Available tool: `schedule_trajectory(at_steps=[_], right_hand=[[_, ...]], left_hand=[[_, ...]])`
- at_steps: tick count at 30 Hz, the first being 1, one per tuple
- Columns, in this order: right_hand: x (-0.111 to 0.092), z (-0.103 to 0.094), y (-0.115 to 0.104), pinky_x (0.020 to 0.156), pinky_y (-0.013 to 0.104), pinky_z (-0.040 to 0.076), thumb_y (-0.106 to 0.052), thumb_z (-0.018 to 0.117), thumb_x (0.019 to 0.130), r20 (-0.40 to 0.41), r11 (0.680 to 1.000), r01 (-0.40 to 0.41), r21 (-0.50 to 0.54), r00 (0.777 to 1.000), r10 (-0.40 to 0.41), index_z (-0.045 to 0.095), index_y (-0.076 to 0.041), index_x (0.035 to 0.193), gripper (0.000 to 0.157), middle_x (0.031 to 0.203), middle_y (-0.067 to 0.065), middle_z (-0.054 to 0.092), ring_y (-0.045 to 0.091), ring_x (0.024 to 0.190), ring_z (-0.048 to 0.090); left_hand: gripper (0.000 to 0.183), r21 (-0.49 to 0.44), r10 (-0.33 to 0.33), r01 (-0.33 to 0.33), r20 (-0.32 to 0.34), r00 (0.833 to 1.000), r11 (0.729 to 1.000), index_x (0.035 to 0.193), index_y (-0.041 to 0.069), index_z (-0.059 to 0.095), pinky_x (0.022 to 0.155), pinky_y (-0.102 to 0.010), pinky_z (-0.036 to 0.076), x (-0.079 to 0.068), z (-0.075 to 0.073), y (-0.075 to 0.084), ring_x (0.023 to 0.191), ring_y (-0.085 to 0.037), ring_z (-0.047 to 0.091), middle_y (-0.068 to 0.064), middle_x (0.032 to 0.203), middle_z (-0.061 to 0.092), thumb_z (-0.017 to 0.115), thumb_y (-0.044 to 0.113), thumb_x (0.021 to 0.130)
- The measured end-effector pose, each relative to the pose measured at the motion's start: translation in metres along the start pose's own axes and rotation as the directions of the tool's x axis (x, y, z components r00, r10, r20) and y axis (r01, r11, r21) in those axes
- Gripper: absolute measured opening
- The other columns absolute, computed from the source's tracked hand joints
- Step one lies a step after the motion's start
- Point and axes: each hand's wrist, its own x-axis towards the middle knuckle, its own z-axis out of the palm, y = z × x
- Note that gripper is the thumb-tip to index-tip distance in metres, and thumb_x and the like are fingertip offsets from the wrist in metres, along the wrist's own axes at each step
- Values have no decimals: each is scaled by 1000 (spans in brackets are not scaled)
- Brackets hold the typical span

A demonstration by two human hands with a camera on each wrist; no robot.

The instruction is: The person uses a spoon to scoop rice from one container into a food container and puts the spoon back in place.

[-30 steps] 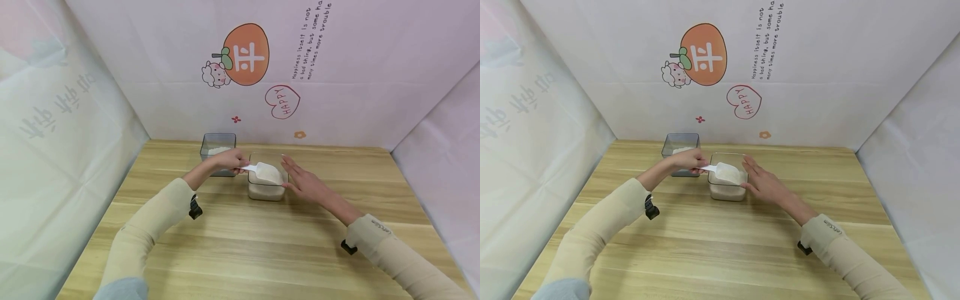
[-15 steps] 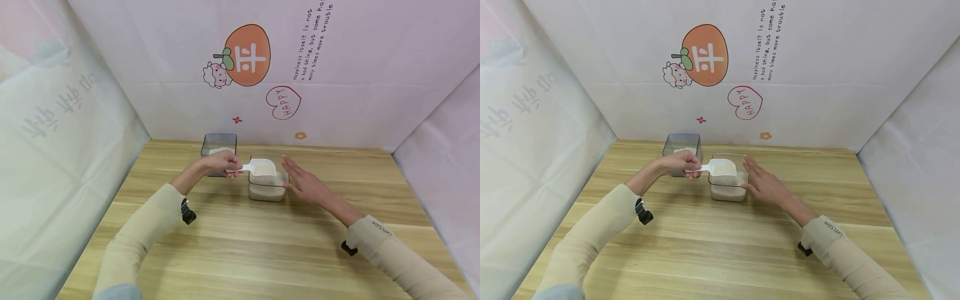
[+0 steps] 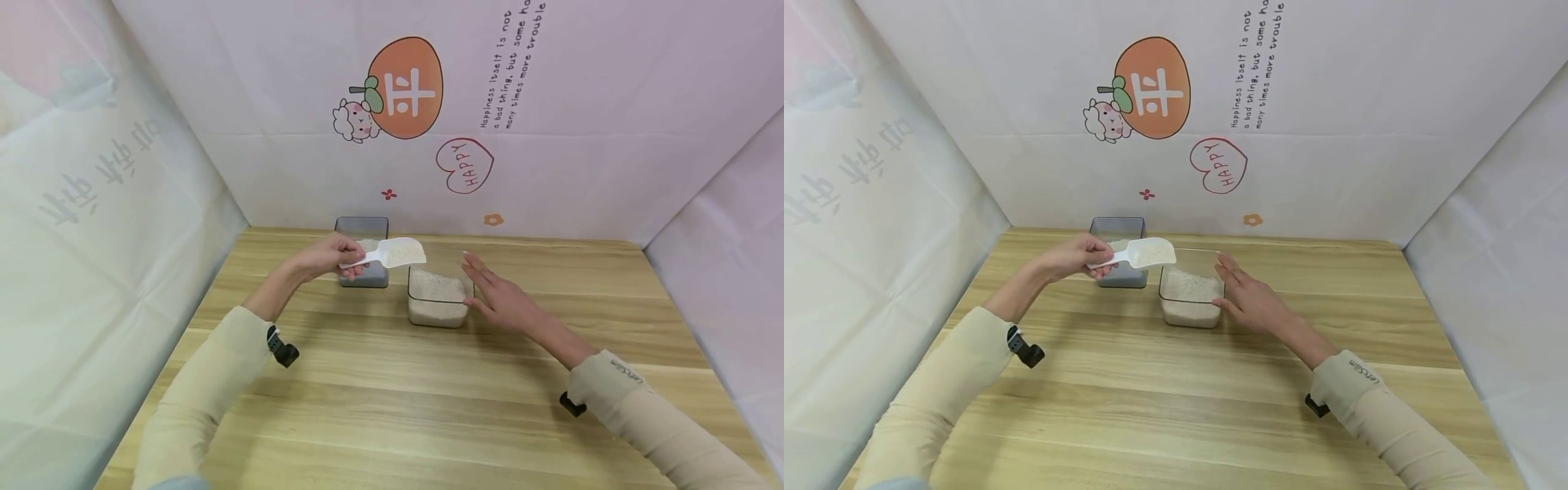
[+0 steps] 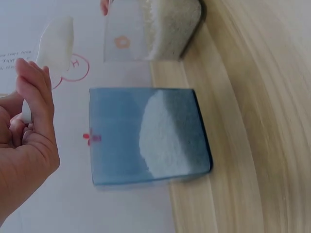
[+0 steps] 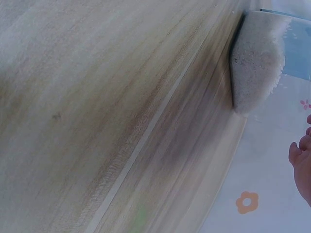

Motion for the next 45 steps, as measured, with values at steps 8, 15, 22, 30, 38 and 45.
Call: schedule_trajectory(at_steps=[8,15,22,30,38,45], right_hand=[[0,-2,1,99,54,49,-37,52,104,9,1000,-2,3,1000,2,20,-1,157,72,166,20,14,34,110,64],[-1,-1,2,98,54,49,-35,53,103,2,1000,-2,2,1000,2,21,-1,157,71,166,20,13,32,104,66],[-3,0,2,97,54,50,-40,49,104,-5,1000,6,2,1000,-6,21,-1,157,72,166,21,14,32,102,67],[-2,-2,-1,97,53,50,-38,51,104,12,1000,-3,5,1000,3,21,-1,157,72,165,21,15,30,101,67],[-3,-1,-2,98,53,49,-39,51,104,6,1000,-5,15,1000,5,20,-3,158,72,166,19,14,34,109,66],[-2,-1,-1,101,54,48,-37,53,103,11,1000,-21,23,1000,21,20,-4,158,72,168,15,11,33,108,66]], left_hand=[[26,-26,-7,6,-69,998,1000,104,-13,61,61,-19,53,-20,-22,0,63,-6,58,-4,75,64,43,6,106],[34,-13,-34,33,-139,990,999,120,-22,53,63,-17,54,-35,-38,-1,64,-4,60,-1,75,65,42,7,107],[35,39,-47,57,-215,975,998,123,-22,52,63,-16,54,-48,-51,-2,64,-2,61,0,77,66,41,7,107],[36,134,-51,99,-323,945,986,122,-25,52,61,-14,54,-54,-63,1,61,0,62,2,72,65,42,6,106],[34,198,-49,132,-377,925,971,116,-25,56,59,-14,54,-55,-67,5,59,-3,61,-6,75,66,44,5,105],[34,243,-47,156,-400,915,958,116,-26,56,56,-14,53,-55,-70,10,55,-3,60,-6,71,66,45,4,104]])
